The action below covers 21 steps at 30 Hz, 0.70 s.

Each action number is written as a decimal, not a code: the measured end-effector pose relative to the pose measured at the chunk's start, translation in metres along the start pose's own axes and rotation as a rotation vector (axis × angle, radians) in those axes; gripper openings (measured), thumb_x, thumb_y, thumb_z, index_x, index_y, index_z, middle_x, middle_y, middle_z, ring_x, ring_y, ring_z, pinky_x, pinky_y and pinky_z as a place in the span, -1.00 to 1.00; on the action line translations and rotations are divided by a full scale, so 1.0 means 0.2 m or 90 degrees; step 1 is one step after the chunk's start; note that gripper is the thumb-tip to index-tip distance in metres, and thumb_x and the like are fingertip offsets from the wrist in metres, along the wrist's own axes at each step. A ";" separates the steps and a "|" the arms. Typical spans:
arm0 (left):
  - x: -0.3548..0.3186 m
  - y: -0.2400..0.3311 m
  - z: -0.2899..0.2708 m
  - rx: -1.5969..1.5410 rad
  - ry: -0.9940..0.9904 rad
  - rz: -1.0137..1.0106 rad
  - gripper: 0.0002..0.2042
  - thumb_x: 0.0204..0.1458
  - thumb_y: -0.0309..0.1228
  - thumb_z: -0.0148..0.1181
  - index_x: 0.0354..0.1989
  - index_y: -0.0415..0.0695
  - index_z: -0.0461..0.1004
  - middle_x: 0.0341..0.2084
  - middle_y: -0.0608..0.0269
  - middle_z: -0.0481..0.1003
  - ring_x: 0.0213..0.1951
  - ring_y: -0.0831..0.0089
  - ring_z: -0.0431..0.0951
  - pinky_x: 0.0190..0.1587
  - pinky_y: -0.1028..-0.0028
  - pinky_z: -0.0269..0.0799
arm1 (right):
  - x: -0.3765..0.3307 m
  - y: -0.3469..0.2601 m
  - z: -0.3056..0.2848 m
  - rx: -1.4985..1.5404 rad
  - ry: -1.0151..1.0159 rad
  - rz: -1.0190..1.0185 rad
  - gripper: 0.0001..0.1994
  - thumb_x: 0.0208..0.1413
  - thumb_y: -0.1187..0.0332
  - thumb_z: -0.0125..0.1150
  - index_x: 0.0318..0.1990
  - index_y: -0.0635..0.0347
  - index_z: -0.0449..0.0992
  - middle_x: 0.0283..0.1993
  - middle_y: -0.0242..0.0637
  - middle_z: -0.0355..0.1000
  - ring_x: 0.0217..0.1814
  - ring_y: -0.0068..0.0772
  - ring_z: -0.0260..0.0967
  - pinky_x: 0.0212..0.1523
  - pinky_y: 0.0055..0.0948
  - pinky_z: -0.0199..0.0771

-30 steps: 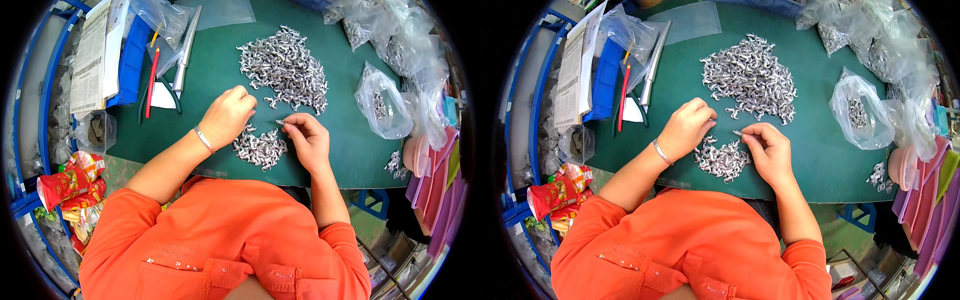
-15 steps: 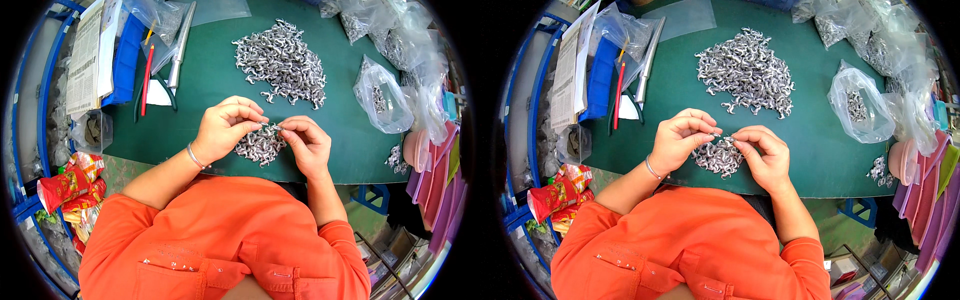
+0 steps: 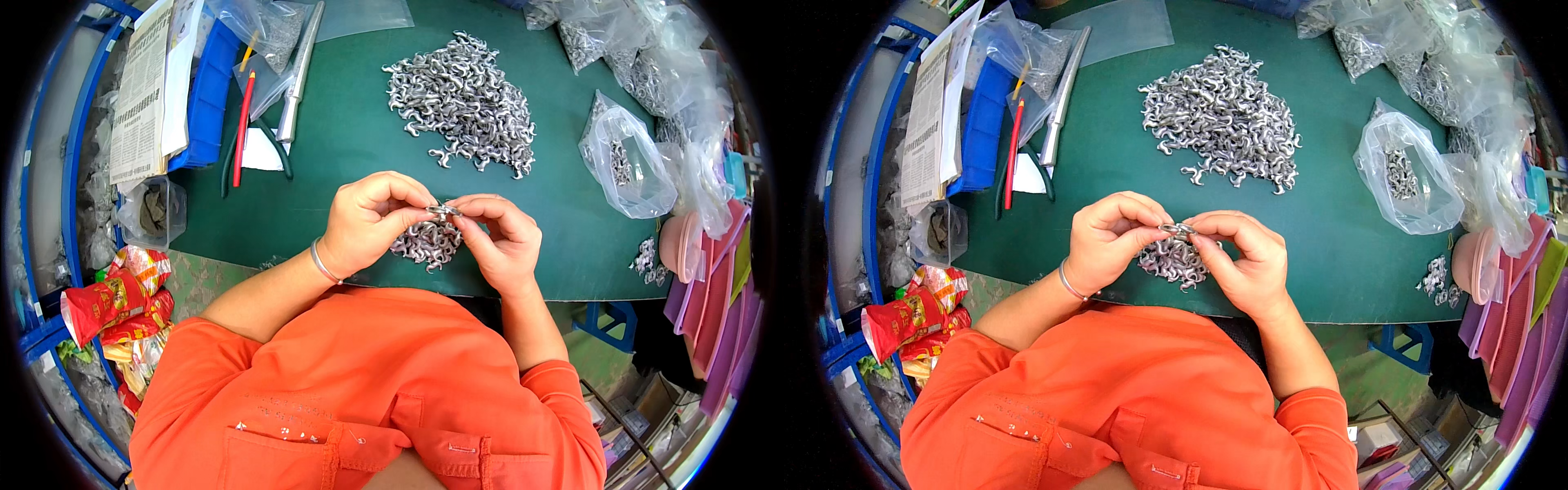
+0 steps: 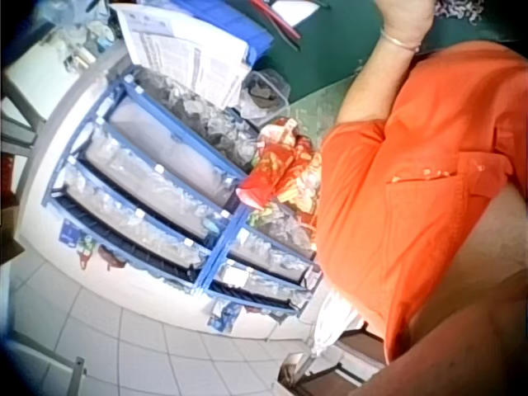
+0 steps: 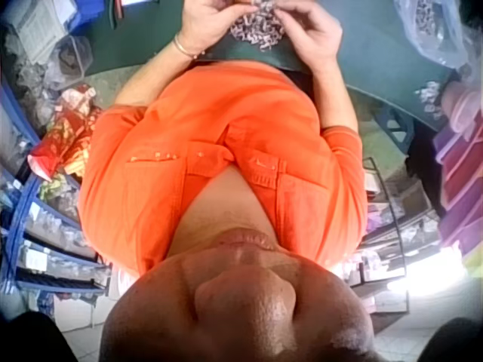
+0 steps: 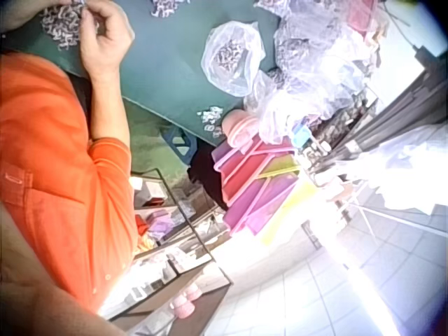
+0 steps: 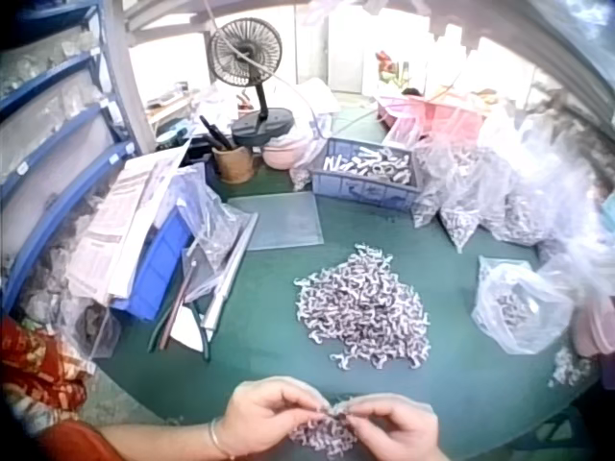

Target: The person sits at a green workbench and repeatedly picks up small silver metal hooks and screws, joining them by hand. They place the assembled pairs into a small pile on the table. The process is repetitive and involves handling the components one at a time.

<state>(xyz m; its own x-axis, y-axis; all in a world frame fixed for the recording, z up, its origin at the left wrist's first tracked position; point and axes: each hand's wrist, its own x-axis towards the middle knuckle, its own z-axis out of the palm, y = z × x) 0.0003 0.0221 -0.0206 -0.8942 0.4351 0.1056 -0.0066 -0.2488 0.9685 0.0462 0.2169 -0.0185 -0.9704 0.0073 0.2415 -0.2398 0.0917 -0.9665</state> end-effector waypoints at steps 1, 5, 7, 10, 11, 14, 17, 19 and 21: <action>0.00 0.00 0.00 0.020 -0.004 0.010 -0.86 -0.03 -0.80 0.20 -0.34 -0.33 0.47 -0.26 0.08 0.51 -0.19 0.39 0.58 -0.08 0.45 0.55 | 0.01 -0.01 0.00 -0.031 -0.001 -0.009 -0.88 0.01 0.65 0.26 -0.27 0.35 0.54 -0.25 -0.16 0.56 -0.25 -0.42 0.53 -0.28 -0.50 0.55; -0.01 0.00 -0.02 0.071 -0.004 0.039 -0.85 -0.04 -0.82 0.19 -0.36 -0.32 0.47 -0.26 0.07 0.51 -0.19 0.38 0.58 -0.09 0.45 0.55 | 0.04 -0.02 0.01 -0.233 -0.035 0.034 -0.90 0.01 0.59 0.28 -0.29 0.30 0.56 -0.30 -0.21 0.55 -0.26 -0.37 0.51 -0.32 -0.49 0.51; -0.01 -0.01 -0.02 0.083 0.001 0.045 -0.85 -0.04 -0.82 0.19 -0.36 -0.31 0.48 -0.26 0.07 0.51 -0.20 0.39 0.58 -0.10 0.46 0.55 | 0.04 0.00 0.01 -0.228 -0.040 0.014 -0.86 0.00 0.58 0.29 -0.24 0.26 0.58 -0.25 -0.20 0.54 -0.27 -0.33 0.49 -0.29 -0.47 0.50; 0.00 -0.02 -0.02 0.119 -0.001 0.033 -0.86 -0.04 -0.78 0.21 -0.35 -0.30 0.50 -0.26 0.09 0.51 -0.21 0.41 0.57 -0.15 0.47 0.55 | 0.05 -0.03 0.03 -0.144 -0.027 -0.010 -0.82 -0.03 0.60 0.31 -0.22 0.24 0.59 -0.23 -0.20 0.52 -0.29 -0.34 0.48 -0.28 -0.46 0.50; -0.01 -0.01 -0.02 0.140 -0.008 0.017 -0.87 -0.04 -0.77 0.22 -0.35 -0.30 0.51 -0.25 0.09 0.52 -0.21 0.42 0.57 -0.16 0.47 0.55 | 0.05 -0.05 0.04 -0.103 -0.038 -0.019 -0.81 -0.04 0.60 0.31 -0.22 0.24 0.59 -0.23 -0.20 0.51 -0.29 -0.35 0.48 -0.28 -0.46 0.49; 0.02 0.00 0.00 0.226 -0.079 0.000 -0.87 -0.07 -0.72 0.26 -0.35 -0.28 0.53 -0.23 0.13 0.53 -0.23 0.44 0.57 -0.20 0.51 0.52 | 0.05 -0.06 0.01 -0.150 -0.071 -0.086 -0.82 -0.06 0.64 0.32 -0.26 0.25 0.59 -0.29 -0.22 0.49 -0.30 -0.35 0.47 -0.31 -0.47 0.49; 0.11 0.00 0.02 0.364 -0.089 0.069 -0.84 -0.10 -0.69 0.28 -0.32 -0.25 0.54 -0.23 0.16 0.52 -0.27 0.43 0.57 -0.24 0.52 0.51 | 0.02 -0.04 -0.06 -0.183 -0.020 -0.070 -0.86 -0.06 0.65 0.32 -0.31 0.26 0.58 -0.32 -0.23 0.48 -0.31 -0.39 0.47 -0.34 -0.49 0.48; 0.23 -0.04 0.01 0.527 -0.085 0.195 -0.77 -0.12 -0.58 0.34 -0.24 -0.22 0.52 -0.23 0.10 0.47 -0.24 0.21 0.54 -0.22 0.38 0.47 | 0.00 -0.05 -0.15 -0.166 0.050 -0.030 -0.88 -0.05 0.65 0.31 -0.33 0.27 0.58 -0.32 -0.24 0.48 -0.31 -0.44 0.46 -0.36 -0.51 0.47; 0.31 -0.08 0.02 0.630 -0.075 0.213 -0.70 -0.13 -0.53 0.36 -0.17 -0.20 0.50 -0.23 0.07 0.43 -0.22 0.09 0.50 -0.19 0.32 0.45 | -0.02 -0.06 -0.25 -0.105 0.151 0.034 -0.90 -0.03 0.65 0.31 -0.34 0.29 0.58 -0.32 -0.26 0.49 -0.31 -0.51 0.44 -0.37 -0.55 0.45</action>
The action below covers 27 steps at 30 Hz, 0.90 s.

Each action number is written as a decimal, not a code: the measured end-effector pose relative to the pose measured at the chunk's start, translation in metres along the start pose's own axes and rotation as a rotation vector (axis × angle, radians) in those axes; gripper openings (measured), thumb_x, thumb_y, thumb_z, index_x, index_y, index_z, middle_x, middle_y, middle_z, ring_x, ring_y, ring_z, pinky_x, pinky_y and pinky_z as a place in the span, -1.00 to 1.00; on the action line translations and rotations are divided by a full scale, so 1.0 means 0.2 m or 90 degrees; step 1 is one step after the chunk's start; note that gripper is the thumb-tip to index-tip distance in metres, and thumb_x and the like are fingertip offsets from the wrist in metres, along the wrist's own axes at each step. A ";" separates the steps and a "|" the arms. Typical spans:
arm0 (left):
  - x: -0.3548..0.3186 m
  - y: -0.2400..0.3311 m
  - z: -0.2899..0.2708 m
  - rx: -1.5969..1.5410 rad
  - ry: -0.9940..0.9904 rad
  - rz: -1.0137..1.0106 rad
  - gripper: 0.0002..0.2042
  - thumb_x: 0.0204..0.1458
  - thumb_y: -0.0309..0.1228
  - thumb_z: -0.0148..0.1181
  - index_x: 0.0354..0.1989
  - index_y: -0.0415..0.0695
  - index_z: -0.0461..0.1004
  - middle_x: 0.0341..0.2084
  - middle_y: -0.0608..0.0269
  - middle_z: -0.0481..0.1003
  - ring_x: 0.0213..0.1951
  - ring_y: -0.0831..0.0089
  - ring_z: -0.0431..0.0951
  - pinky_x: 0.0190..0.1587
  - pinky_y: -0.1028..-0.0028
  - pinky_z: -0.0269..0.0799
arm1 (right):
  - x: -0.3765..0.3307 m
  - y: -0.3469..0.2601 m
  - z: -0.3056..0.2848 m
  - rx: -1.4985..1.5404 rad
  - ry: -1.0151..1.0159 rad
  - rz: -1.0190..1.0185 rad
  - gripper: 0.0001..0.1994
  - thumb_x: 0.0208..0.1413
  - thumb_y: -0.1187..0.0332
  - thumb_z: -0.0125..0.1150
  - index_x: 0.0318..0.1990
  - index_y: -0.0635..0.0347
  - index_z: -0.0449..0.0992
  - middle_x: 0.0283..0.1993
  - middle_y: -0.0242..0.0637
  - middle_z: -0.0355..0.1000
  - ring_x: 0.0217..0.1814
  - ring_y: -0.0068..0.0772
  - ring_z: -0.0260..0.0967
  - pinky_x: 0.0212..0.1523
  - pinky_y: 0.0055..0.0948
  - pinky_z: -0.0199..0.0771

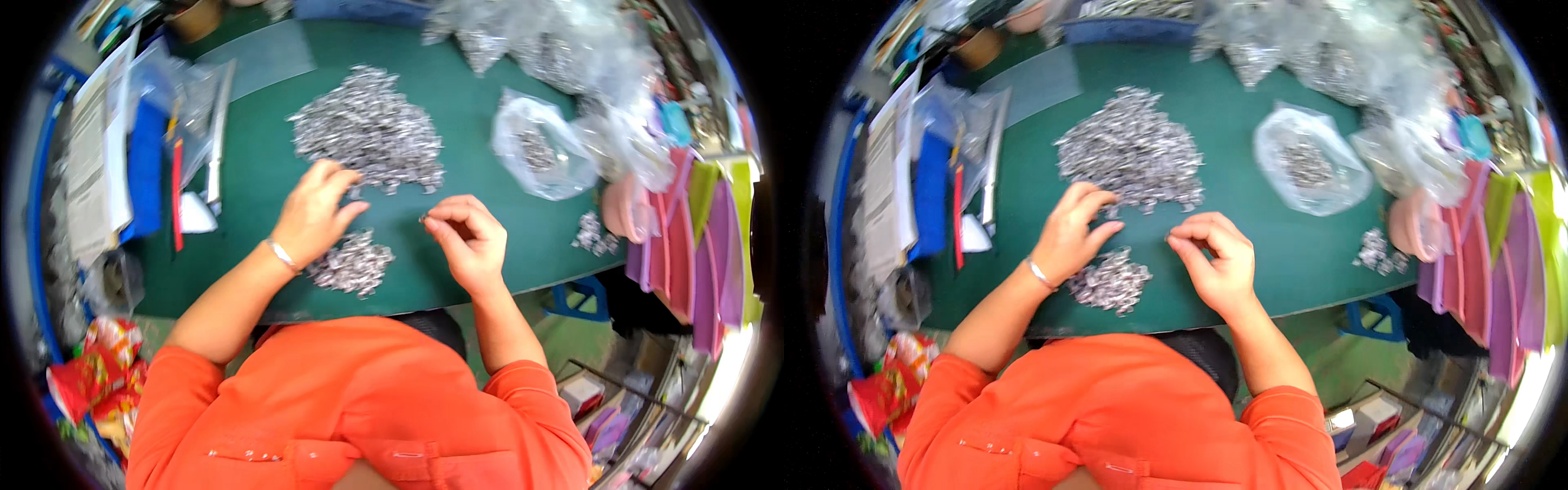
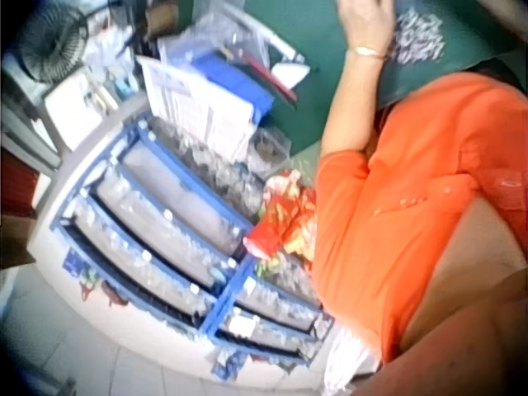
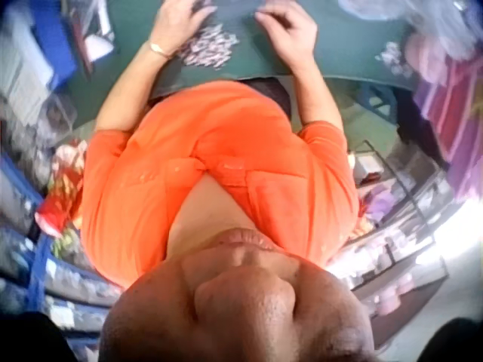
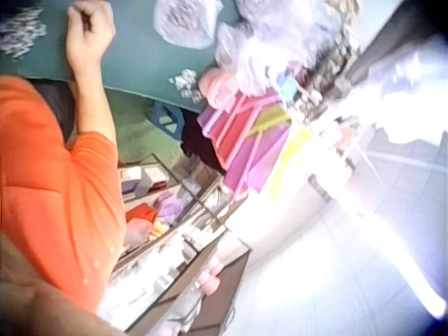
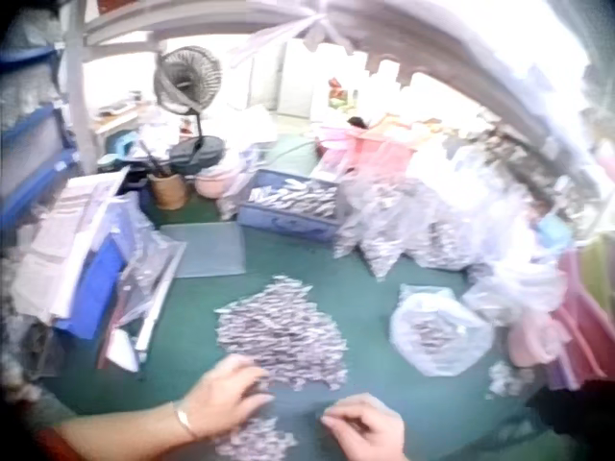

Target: The person sits at a green workbench and repeatedly picks up small silver metal hooks and screws, joining them by hand. They place the assembled pairs into a small pile on the table. The process is repetitive and involves handling the components one at a time.

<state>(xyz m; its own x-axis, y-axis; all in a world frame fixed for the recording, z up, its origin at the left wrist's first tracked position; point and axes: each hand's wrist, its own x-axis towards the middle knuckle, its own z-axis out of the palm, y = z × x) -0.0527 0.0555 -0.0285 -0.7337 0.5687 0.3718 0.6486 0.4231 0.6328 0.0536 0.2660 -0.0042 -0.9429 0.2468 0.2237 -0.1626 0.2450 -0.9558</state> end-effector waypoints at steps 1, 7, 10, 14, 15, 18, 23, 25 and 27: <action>0.03 -0.01 0.02 0.021 -0.017 0.002 -0.69 -0.13 -0.52 0.36 -0.16 -0.20 0.49 -0.23 0.06 0.42 -0.23 0.09 0.50 -0.19 0.30 0.45 | 0.03 0.01 -0.09 -0.014 0.040 0.007 -0.91 -0.01 0.65 0.31 -0.35 0.32 0.56 -0.29 -0.28 0.49 -0.33 -0.59 0.41 -0.39 -0.58 0.43; 0.01 -0.04 0.06 0.030 -0.063 0.005 -0.80 -0.15 -0.59 0.30 -0.32 -0.20 0.46 -0.34 0.10 0.42 -0.33 0.10 0.52 -0.27 0.25 0.49 | 0.29 -0.07 -0.80 -0.054 0.432 0.019 -0.91 0.08 0.53 0.28 -0.28 0.35 0.53 -0.35 -0.26 0.51 -0.43 -0.54 0.43 -0.40 -0.56 0.47; 0.03 -0.02 0.09 0.006 -0.045 -0.014 -0.84 -0.16 -0.64 0.23 -0.37 -0.21 0.47 -0.37 0.09 0.43 -0.35 0.10 0.52 -0.28 0.24 0.49 | 0.43 -0.06 -1.27 0.025 0.580 -0.021 -0.80 0.14 0.54 0.19 -0.10 0.47 0.45 -0.19 -0.12 0.50 -0.28 -0.38 0.51 -0.28 -0.51 0.57; 0.03 -0.04 0.08 0.003 -0.001 -0.001 -0.82 -0.17 -0.69 0.16 -0.34 -0.23 0.47 -0.40 0.09 0.43 -0.42 0.16 0.51 -0.34 0.29 0.47 | 0.57 -0.13 -1.52 0.117 0.620 -0.048 -0.63 0.20 0.62 -0.01 0.14 0.65 0.23 0.12 0.18 0.32 0.08 -0.04 0.45 0.07 -0.31 0.57; 0.01 -0.05 0.06 0.016 0.008 0.004 -0.81 -0.16 -0.70 0.15 -0.33 -0.24 0.48 -0.40 0.10 0.43 -0.47 0.23 0.49 -0.38 0.35 0.45 | 0.60 -0.11 -1.50 0.122 0.632 -0.021 -0.63 0.20 0.63 -0.01 0.14 0.65 0.23 0.12 0.19 0.32 0.09 -0.03 0.45 0.09 -0.29 0.56; 0.00 -0.08 0.05 -0.013 0.026 -0.031 -0.81 -0.15 -0.70 0.14 -0.31 -0.25 0.51 -0.42 0.14 0.44 -0.51 0.37 0.47 -0.42 0.43 0.42 | 0.60 -0.10 -1.31 0.092 0.572 -0.033 -0.71 0.18 0.62 0.04 0.05 0.51 0.37 0.02 0.05 0.44 -0.01 -0.16 0.50 -0.02 -0.36 0.58; -0.04 -0.03 0.00 -0.225 -0.032 -0.252 -0.85 -0.03 -0.59 0.19 -0.26 -0.26 0.55 -0.34 0.25 0.49 -0.39 0.60 0.54 -0.30 0.59 0.48 | 0.31 -0.19 -0.54 -0.128 0.196 -0.144 -0.89 0.13 0.63 0.09 -0.24 0.37 0.53 -0.18 -0.20 0.51 -0.25 -0.42 0.46 -0.26 -0.55 0.44; -0.04 -0.01 -0.02 -0.222 -0.038 -0.263 -0.86 0.00 -0.59 0.21 -0.25 -0.29 0.54 -0.34 0.25 0.50 -0.40 0.61 0.55 -0.29 0.60 0.49 | 0.23 -0.18 -0.26 -0.186 -0.003 -0.172 -0.88 0.06 0.65 0.15 -0.25 0.33 0.54 -0.19 -0.20 0.51 -0.28 -0.43 0.45 -0.32 -0.53 0.43; -0.06 0.00 -0.02 -0.277 -0.030 -0.297 -0.87 0.05 -0.61 0.19 -0.22 -0.32 0.51 -0.32 0.24 0.52 -0.35 0.56 0.58 -0.25 0.58 0.52 | 0.18 -0.13 -0.04 -0.197 -0.127 -0.143 -0.84 0.01 0.64 0.18 -0.23 0.30 0.54 -0.21 -0.20 0.50 -0.28 -0.38 0.47 -0.33 -0.50 0.45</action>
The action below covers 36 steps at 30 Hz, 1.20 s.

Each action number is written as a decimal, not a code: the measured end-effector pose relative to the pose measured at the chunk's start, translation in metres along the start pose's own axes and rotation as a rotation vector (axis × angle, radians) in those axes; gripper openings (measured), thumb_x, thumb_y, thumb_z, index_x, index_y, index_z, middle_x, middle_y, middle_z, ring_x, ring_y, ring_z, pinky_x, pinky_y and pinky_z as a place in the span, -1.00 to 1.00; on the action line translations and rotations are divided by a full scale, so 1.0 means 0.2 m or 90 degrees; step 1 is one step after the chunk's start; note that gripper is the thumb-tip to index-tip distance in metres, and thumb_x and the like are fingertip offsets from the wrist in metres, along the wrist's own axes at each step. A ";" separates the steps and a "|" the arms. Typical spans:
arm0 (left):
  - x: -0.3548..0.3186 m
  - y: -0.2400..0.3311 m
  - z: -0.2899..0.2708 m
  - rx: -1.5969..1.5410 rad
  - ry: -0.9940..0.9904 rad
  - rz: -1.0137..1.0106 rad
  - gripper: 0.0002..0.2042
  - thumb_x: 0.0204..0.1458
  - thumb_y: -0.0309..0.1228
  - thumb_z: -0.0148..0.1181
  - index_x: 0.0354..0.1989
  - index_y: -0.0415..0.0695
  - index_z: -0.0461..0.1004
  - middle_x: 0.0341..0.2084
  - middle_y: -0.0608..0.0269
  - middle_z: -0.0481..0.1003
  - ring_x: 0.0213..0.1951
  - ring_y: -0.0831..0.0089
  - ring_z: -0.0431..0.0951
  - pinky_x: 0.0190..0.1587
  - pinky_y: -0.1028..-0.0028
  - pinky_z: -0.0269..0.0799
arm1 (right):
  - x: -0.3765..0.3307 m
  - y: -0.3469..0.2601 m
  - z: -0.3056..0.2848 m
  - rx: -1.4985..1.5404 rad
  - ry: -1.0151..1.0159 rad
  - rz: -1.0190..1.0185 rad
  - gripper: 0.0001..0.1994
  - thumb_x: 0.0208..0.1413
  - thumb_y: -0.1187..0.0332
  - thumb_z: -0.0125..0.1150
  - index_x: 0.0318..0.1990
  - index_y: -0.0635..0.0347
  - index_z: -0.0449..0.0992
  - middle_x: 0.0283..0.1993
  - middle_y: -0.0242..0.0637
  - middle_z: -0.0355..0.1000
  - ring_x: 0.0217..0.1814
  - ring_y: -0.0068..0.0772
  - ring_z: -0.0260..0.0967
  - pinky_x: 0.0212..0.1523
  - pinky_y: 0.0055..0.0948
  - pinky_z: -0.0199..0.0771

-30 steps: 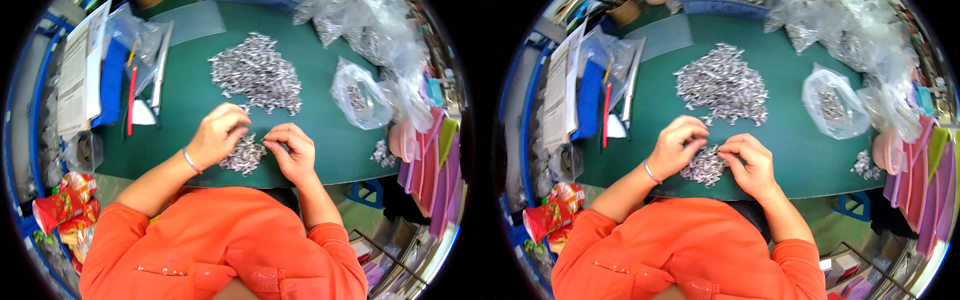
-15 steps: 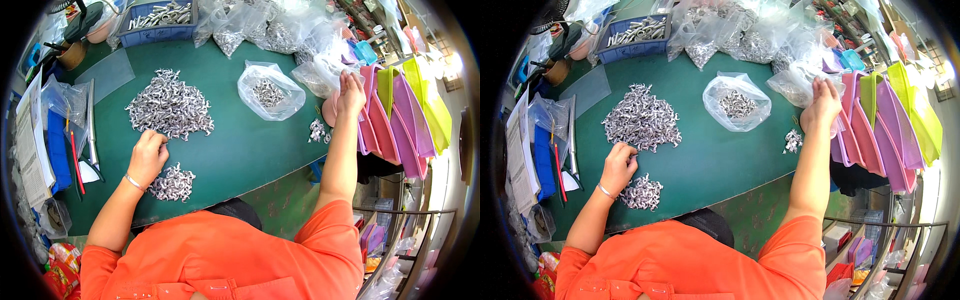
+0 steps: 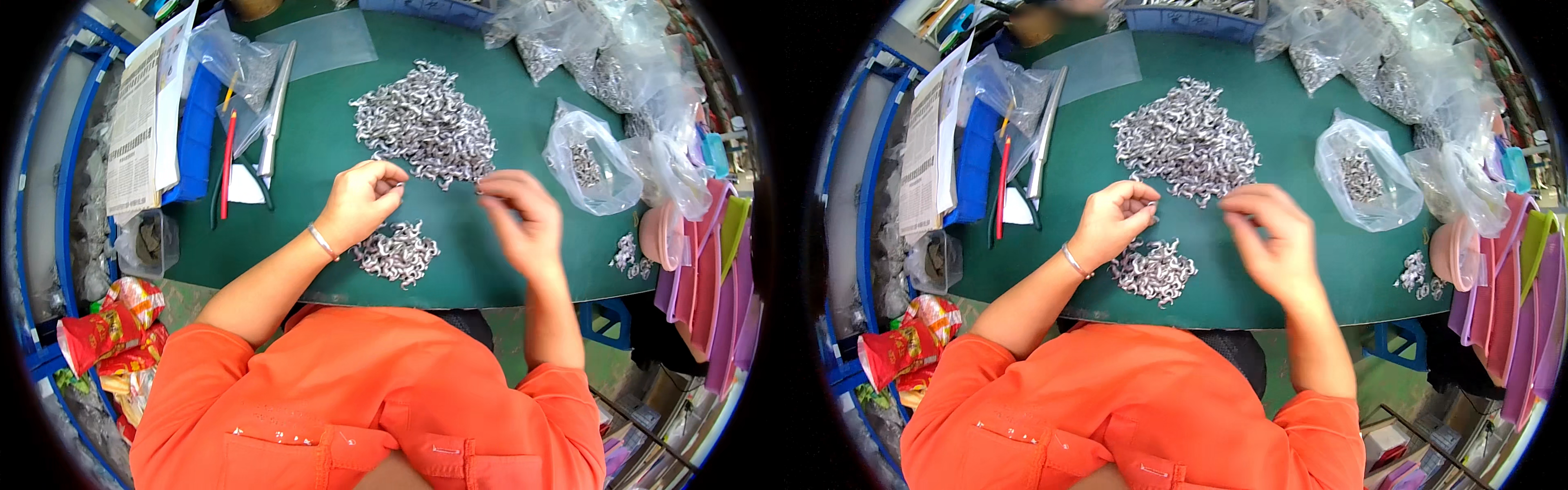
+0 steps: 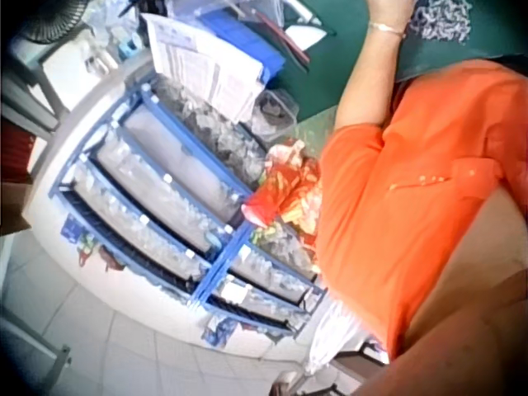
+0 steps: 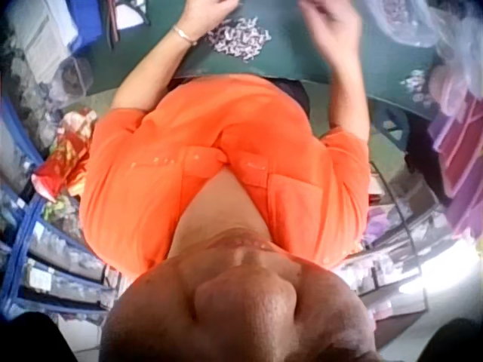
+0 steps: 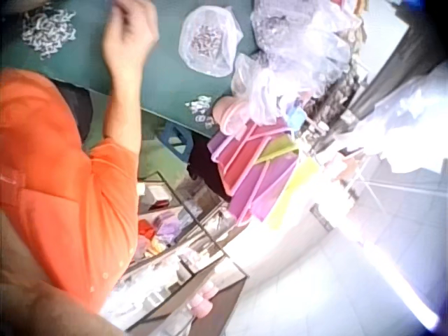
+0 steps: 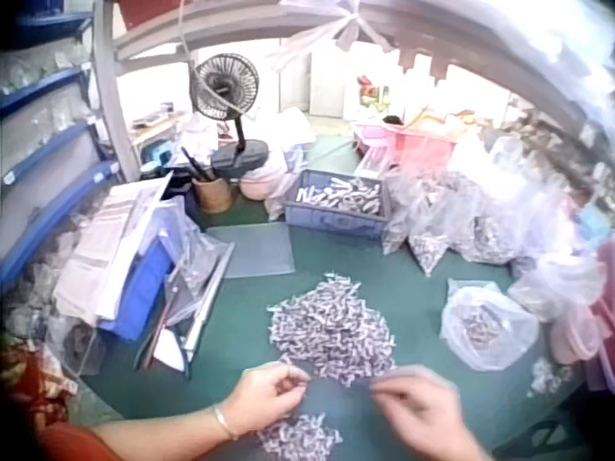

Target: The person sits at a green workbench and repeatedly picks up small silver metal hooks and screws, joining them by hand. They place the assembled pairs into a small pile on the table. The process is repetitive and involves handling the components one at a time.

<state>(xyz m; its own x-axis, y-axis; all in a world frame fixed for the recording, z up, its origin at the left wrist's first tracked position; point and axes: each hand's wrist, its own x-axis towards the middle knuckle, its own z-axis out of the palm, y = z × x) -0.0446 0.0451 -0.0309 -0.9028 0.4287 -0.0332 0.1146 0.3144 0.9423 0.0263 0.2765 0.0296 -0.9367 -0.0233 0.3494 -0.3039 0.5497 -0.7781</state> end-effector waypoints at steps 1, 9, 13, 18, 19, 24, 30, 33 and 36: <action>0.00 -0.03 0.01 -0.061 0.001 -0.019 -0.87 0.07 -0.61 0.19 -0.20 -0.33 0.50 -0.30 0.23 0.53 -0.32 0.54 0.59 -0.23 0.57 0.54 | 0.00 0.01 0.10 0.013 -0.031 0.021 -0.83 0.00 0.64 0.19 -0.23 0.29 0.55 -0.21 -0.20 0.49 -0.28 -0.34 0.48 -0.32 -0.47 0.46; -0.06 -0.02 -0.04 -0.325 0.071 -0.073 -0.82 0.11 -0.61 0.17 -0.11 -0.35 0.51 -0.30 0.20 0.56 -0.28 0.50 0.60 -0.18 0.55 0.56 | 0.05 0.05 0.48 -0.119 -0.128 0.055 -0.80 -0.01 0.44 0.30 -0.19 0.21 0.56 -0.26 -0.17 0.42 -0.21 -0.06 0.45 -0.22 -0.20 0.48; -0.08 -0.01 -0.06 -0.411 0.067 -0.134 -0.81 0.11 -0.59 0.19 -0.11 -0.34 0.51 -0.28 0.17 0.57 -0.28 0.49 0.60 -0.16 0.53 0.56 | 0.06 0.05 0.49 -0.166 -0.143 0.011 -0.84 -0.03 0.44 0.31 -0.26 0.19 0.53 -0.28 -0.19 0.41 -0.20 -0.08 0.44 -0.22 -0.18 0.48; -0.11 -0.01 -0.06 -0.429 0.069 -0.105 -0.80 0.08 -0.60 0.21 -0.11 -0.34 0.50 -0.30 0.16 0.57 -0.27 0.47 0.60 -0.15 0.52 0.56 | 0.04 0.08 0.46 -0.069 -0.115 0.054 -0.87 -0.03 0.50 0.31 -0.30 0.24 0.50 -0.35 -0.19 0.43 -0.27 -0.16 0.47 -0.27 -0.30 0.49; -0.12 0.01 -0.07 -0.421 0.067 -0.112 -0.80 0.08 -0.60 0.22 -0.12 -0.34 0.50 -0.31 0.16 0.57 -0.27 0.47 0.60 -0.16 0.52 0.56 | 0.03 0.07 0.46 0.005 -0.106 0.108 -0.86 -0.02 0.52 0.31 -0.28 0.25 0.51 -0.34 -0.21 0.44 -0.27 -0.23 0.48 -0.27 -0.35 0.49; -0.13 0.01 -0.07 -0.386 0.042 -0.123 -0.82 0.06 -0.59 0.25 -0.14 -0.32 0.52 -0.31 0.19 0.58 -0.28 0.48 0.60 -0.20 0.54 0.55 | -0.02 0.08 0.41 0.272 -0.069 0.243 -0.80 0.03 0.60 0.29 -0.16 0.27 0.56 -0.25 -0.30 0.46 -0.24 -0.56 0.48 -0.21 -0.58 0.49; -0.15 0.02 -0.06 -0.491 0.011 -0.152 -0.80 0.07 -0.59 0.25 -0.13 -0.34 0.48 -0.31 0.19 0.56 -0.25 0.45 0.61 -0.17 0.50 0.57 | -0.06 0.06 0.41 0.597 -0.008 0.288 -0.86 0.09 0.66 0.21 -0.19 0.39 0.53 -0.20 -0.27 0.47 -0.21 -0.47 0.50 -0.18 -0.53 0.55; -0.16 0.06 -0.05 -0.528 0.015 -0.142 -0.83 0.08 -0.62 0.21 -0.15 -0.34 0.46 -0.29 0.18 0.54 -0.24 0.41 0.61 -0.17 0.47 0.58 | -0.07 0.07 0.39 0.653 -0.024 0.300 -0.87 0.09 0.68 0.19 -0.20 0.40 0.52 -0.19 -0.20 0.49 -0.20 -0.44 0.50 -0.16 -0.51 0.57; -0.17 0.07 -0.04 -0.527 0.011 -0.126 -0.84 0.07 -0.65 0.19 -0.17 -0.31 0.46 -0.28 0.16 0.52 -0.24 0.39 0.60 -0.17 0.45 0.57 | -0.09 0.06 0.39 0.671 -0.021 0.288 -0.87 0.08 0.69 0.18 -0.21 0.39 0.51 -0.17 -0.12 0.50 -0.19 -0.40 0.50 -0.14 -0.46 0.58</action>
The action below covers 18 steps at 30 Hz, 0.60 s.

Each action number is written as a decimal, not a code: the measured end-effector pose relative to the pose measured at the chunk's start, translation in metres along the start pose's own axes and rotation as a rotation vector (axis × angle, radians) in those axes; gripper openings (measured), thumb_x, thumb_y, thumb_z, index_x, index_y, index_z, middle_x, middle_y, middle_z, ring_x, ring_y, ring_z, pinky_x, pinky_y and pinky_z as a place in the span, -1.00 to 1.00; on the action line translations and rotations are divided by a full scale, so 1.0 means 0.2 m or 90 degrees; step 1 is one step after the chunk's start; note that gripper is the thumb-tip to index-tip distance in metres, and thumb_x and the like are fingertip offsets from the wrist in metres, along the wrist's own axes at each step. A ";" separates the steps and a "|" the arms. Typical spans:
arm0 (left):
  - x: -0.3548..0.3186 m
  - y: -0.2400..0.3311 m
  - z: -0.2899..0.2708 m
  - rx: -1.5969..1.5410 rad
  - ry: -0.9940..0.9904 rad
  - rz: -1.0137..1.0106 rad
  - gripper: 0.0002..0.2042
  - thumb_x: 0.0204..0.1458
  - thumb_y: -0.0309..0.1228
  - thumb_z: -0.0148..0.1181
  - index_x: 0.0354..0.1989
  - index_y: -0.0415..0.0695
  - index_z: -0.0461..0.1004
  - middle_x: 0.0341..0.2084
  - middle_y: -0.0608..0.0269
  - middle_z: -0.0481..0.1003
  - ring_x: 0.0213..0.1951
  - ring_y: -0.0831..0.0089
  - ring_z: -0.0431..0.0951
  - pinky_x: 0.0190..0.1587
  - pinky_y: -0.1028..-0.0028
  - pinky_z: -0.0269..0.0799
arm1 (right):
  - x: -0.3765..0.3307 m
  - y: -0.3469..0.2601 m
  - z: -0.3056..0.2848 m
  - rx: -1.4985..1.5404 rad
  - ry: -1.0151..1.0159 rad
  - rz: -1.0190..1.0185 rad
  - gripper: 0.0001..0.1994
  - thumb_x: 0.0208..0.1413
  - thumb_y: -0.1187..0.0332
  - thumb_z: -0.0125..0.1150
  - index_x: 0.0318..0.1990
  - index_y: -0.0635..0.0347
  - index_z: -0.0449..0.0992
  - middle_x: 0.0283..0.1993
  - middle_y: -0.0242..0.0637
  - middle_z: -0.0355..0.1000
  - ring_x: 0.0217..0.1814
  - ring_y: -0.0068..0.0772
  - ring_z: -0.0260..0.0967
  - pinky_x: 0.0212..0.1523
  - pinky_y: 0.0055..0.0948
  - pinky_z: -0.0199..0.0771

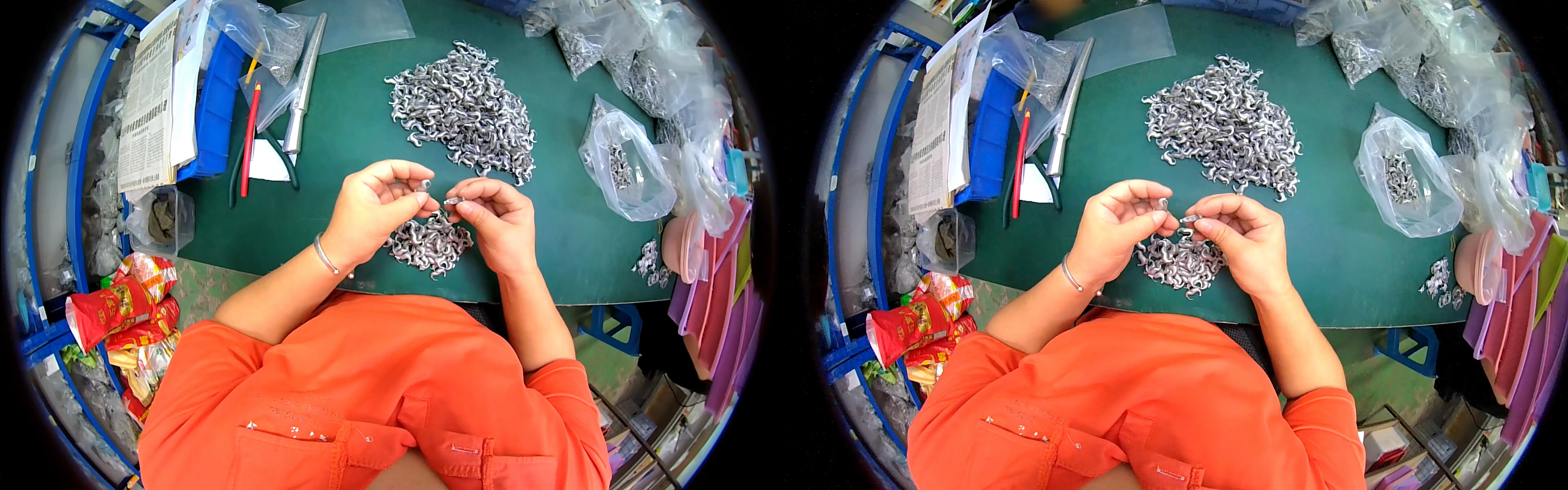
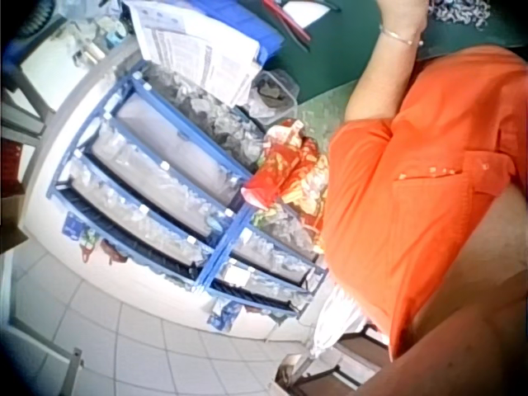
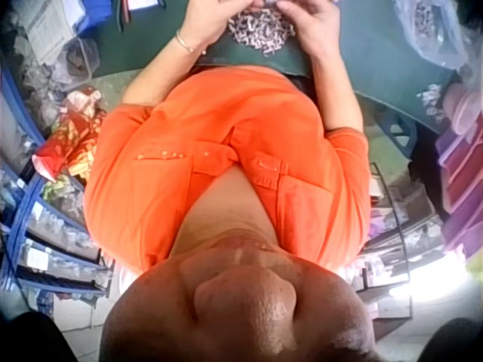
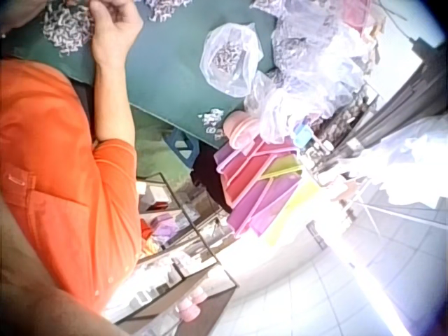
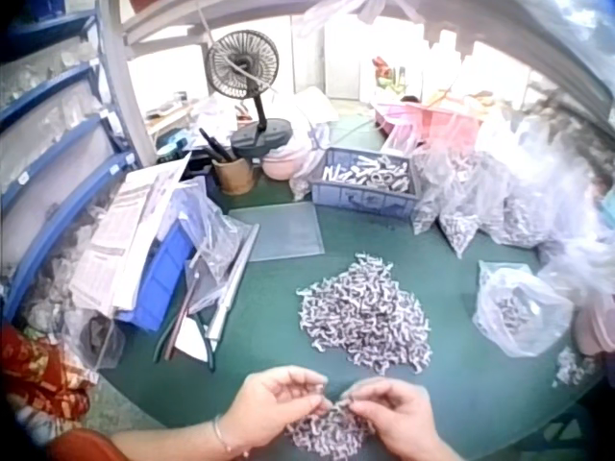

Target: The person sits at a green workbench and repeatedly picks up small silver metal hooks and screws, joining them by hand. They place the assembled pairs into a small pile on the table. The process is repetitive and involves handling the components one at a time.

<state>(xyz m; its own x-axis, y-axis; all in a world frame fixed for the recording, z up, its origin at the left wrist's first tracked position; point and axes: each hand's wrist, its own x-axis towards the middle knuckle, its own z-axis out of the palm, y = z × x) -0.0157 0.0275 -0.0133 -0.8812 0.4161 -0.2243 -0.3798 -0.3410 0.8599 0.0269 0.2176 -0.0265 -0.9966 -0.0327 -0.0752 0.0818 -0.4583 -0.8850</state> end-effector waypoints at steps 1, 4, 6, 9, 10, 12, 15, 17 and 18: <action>0.00 -0.01 0.00 0.007 -0.010 0.004 -0.84 0.06 -0.65 0.19 -0.17 -0.31 0.47 -0.27 0.17 0.52 -0.24 0.40 0.60 -0.17 0.46 0.56 | -0.01 0.00 0.00 -0.003 -0.001 -0.006 -0.87 0.08 0.69 0.17 -0.22 0.38 0.50 -0.17 -0.09 0.49 -0.19 -0.36 0.50 -0.15 -0.42 0.59; -0.01 -0.01 -0.01 0.043 -0.047 0.038 -0.83 0.05 -0.66 0.21 -0.17 -0.30 0.47 -0.27 0.17 0.51 -0.24 0.44 0.57 -0.17 0.47 0.54 | -0.01 0.00 0.01 -0.023 -0.007 -0.042 -0.88 0.08 0.70 0.17 -0.23 0.38 0.49 -0.15 -0.04 0.49 -0.18 -0.30 0.50 -0.15 -0.37 0.60; -0.02 -0.01 0.00 0.064 -0.070 0.057 -0.82 0.03 -0.67 0.22 -0.18 -0.30 0.48 -0.26 0.17 0.52 -0.24 0.47 0.54 -0.18 0.48 0.52 | -0.02 0.00 0.01 -0.032 -0.010 -0.057 -0.88 0.07 0.70 0.17 -0.24 0.38 0.50 -0.15 -0.02 0.49 -0.18 -0.29 0.50 -0.14 -0.36 0.59; -0.03 -0.01 0.01 0.084 -0.085 0.088 -0.83 0.03 -0.68 0.23 -0.19 -0.31 0.48 -0.27 0.18 0.53 -0.23 0.51 0.53 -0.17 0.51 0.51 | -0.02 0.00 0.01 -0.035 -0.014 -0.064 -0.89 0.07 0.70 0.18 -0.25 0.38 0.50 -0.16 -0.01 0.49 -0.18 -0.28 0.50 -0.13 -0.34 0.59; -0.03 -0.01 0.02 0.090 -0.080 0.107 -0.84 0.03 -0.68 0.23 -0.20 -0.31 0.49 -0.28 0.20 0.54 -0.23 0.52 0.54 -0.15 0.53 0.52 | -0.02 0.01 0.01 -0.039 -0.019 -0.069 -0.90 0.07 0.69 0.18 -0.25 0.38 0.50 -0.16 -0.01 0.49 -0.18 -0.28 0.50 -0.12 -0.34 0.59; -0.03 -0.01 0.02 0.085 -0.065 0.108 -0.84 0.03 -0.68 0.23 -0.21 -0.32 0.48 -0.28 0.19 0.54 -0.23 0.50 0.56 -0.14 0.52 0.53 | -0.02 0.01 0.01 -0.033 -0.023 -0.071 -0.90 0.08 0.69 0.18 -0.25 0.38 0.50 -0.17 -0.02 0.50 -0.18 -0.29 0.50 -0.12 -0.34 0.58; -0.03 -0.01 0.00 0.059 -0.041 0.074 -0.85 0.03 -0.71 0.22 -0.22 -0.31 0.47 -0.26 0.10 0.55 -0.23 0.42 0.58 -0.15 0.46 0.56 | -0.02 0.02 0.01 -0.018 -0.018 -0.066 -0.88 0.08 0.68 0.18 -0.22 0.37 0.49 -0.19 -0.06 0.50 -0.20 -0.32 0.50 -0.13 -0.37 0.57; -0.03 -0.02 -0.01 0.053 -0.031 0.074 -0.86 0.04 -0.71 0.20 -0.23 -0.32 0.47 -0.25 0.05 0.56 -0.22 0.36 0.60 -0.14 0.43 0.58 | -0.03 0.03 -0.01 -0.031 -0.008 -0.073 -0.86 0.09 0.67 0.19 -0.19 0.36 0.48 -0.20 -0.11 0.50 -0.21 -0.36 0.49 -0.15 -0.39 0.56; -0.03 -0.01 -0.01 0.054 -0.028 0.075 -0.86 0.04 -0.72 0.20 -0.23 -0.33 0.46 -0.25 0.02 0.56 -0.21 0.34 0.61 -0.13 0.42 0.59 | -0.02 0.03 0.00 -0.060 0.016 -0.080 -0.86 0.10 0.67 0.19 -0.18 0.35 0.48 -0.20 -0.13 0.50 -0.22 -0.38 0.49 -0.15 -0.40 0.55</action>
<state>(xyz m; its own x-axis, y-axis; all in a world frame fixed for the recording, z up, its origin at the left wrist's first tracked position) -0.0094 0.0241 -0.0152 -0.9045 0.4145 -0.1004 -0.2474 -0.3183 0.9151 0.0323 0.2150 -0.0314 -0.9987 0.0425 0.0285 -0.0422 -0.3717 -0.9274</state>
